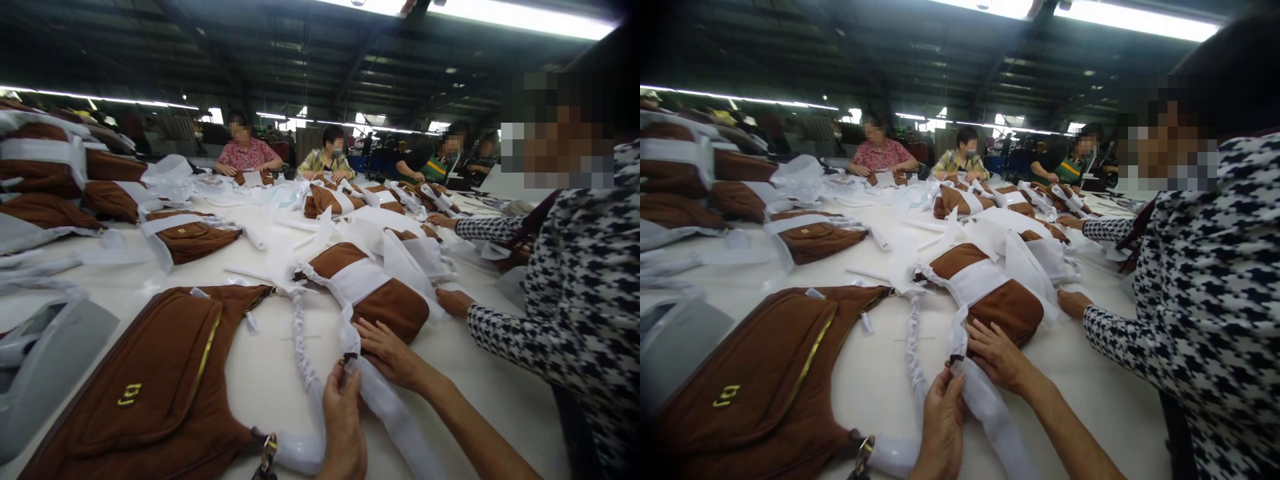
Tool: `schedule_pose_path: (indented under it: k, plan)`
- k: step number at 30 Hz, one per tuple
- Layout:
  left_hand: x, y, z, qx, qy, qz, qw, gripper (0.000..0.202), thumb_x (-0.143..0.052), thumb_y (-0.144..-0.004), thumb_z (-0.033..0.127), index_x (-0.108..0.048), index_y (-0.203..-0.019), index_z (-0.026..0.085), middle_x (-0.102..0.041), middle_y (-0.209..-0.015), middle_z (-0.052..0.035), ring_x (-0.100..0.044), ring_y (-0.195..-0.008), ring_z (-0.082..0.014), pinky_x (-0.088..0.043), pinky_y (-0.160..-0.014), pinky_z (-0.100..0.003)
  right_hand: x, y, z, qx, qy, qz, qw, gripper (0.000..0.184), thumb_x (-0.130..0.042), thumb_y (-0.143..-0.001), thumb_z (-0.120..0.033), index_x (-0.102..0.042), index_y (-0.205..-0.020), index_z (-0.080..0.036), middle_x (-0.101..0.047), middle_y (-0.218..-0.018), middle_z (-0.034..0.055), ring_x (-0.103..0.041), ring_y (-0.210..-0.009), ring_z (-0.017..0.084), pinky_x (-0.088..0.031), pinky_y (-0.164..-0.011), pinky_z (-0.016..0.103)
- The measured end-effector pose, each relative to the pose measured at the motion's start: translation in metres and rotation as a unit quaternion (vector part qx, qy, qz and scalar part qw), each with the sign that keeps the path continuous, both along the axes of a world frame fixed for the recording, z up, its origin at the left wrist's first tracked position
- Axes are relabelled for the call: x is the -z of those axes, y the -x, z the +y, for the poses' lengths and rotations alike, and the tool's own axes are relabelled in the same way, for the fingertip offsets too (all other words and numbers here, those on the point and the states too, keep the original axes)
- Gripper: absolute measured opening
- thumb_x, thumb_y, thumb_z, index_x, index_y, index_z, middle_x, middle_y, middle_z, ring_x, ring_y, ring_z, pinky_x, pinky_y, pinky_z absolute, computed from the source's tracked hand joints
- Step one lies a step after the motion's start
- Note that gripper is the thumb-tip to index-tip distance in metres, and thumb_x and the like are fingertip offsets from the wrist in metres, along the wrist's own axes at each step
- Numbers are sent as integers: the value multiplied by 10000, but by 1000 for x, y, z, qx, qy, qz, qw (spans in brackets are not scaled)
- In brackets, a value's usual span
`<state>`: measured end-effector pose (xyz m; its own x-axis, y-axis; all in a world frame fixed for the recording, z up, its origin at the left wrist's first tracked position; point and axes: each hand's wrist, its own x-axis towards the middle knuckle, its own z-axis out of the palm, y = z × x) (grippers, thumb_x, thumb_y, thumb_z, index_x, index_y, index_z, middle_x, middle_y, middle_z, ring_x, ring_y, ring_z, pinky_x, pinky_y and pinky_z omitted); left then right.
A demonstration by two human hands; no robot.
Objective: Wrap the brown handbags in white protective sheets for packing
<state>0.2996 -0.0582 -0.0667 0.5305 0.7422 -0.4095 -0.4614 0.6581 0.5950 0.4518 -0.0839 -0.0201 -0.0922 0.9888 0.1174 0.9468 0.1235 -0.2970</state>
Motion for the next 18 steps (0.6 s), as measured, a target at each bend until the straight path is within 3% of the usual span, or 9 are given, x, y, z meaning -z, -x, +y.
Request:
schedule_pose_path:
  k: [3,6,10,12,14,16,18]
  plan:
    - [-11,3,8,4,-29,15,999,432,-696,-645,274,-532,-1010,110,-624,-973,-101,-588,-886,-201,-455,-797,-279,-3,2,8,-11,-9,79,997,355,-435,-823,-189,-510,-1164,-252,-522,-1211,75,-356,-1219,264,-203,-1005,528]
    - [-31,4,27,6,-116,12,993,358,-679,-668,255,-542,-973,126,-626,-935,-69,-574,-844,-151,-439,-767,-225,-10,11,13,22,-54,150,987,249,-410,-836,-201,-564,-1032,-195,-608,-984,72,-543,-961,210,-382,-900,396]
    - [-56,10,53,39,-225,39,973,366,-667,-688,317,-526,-991,167,-593,-917,-36,-543,-720,-110,-433,-642,-194,-23,33,15,69,-71,271,957,252,-378,-883,-276,-544,-1052,-188,-611,-954,50,-559,-854,175,-438,-769,286]
    - [-57,14,59,39,-246,118,961,419,-688,-658,354,-524,-994,166,-575,-882,-27,-519,-689,-106,-419,-598,-186,-22,42,13,94,-85,331,935,263,-383,-886,-306,-548,-1053,-189,-611,-974,45,-556,-858,176,-431,-771,280]
    - [-50,18,59,59,-248,179,950,364,-680,-653,418,-550,-839,134,-541,-719,-3,-476,-615,-95,-379,-535,-173,-15,48,11,121,-101,345,925,265,-387,-883,-317,-551,-1047,-187,-611,-984,46,-556,-847,177,-429,-760,277]
    - [-42,21,56,90,-256,182,945,365,-627,-688,477,-526,-676,127,-473,-584,22,-421,-540,-81,-332,-485,-170,-6,51,10,150,-118,347,918,249,-414,-869,-316,-545,-1038,-188,-612,-985,44,-557,-839,177,-428,-757,275]
    - [-39,24,51,98,-278,153,943,354,-593,-723,473,-539,-671,127,-497,-596,14,-430,-551,-88,-344,-500,-176,1,53,11,173,-134,353,910,231,-444,-852,-314,-538,-1024,-191,-614,-977,41,-561,-830,179,-432,-745,271]
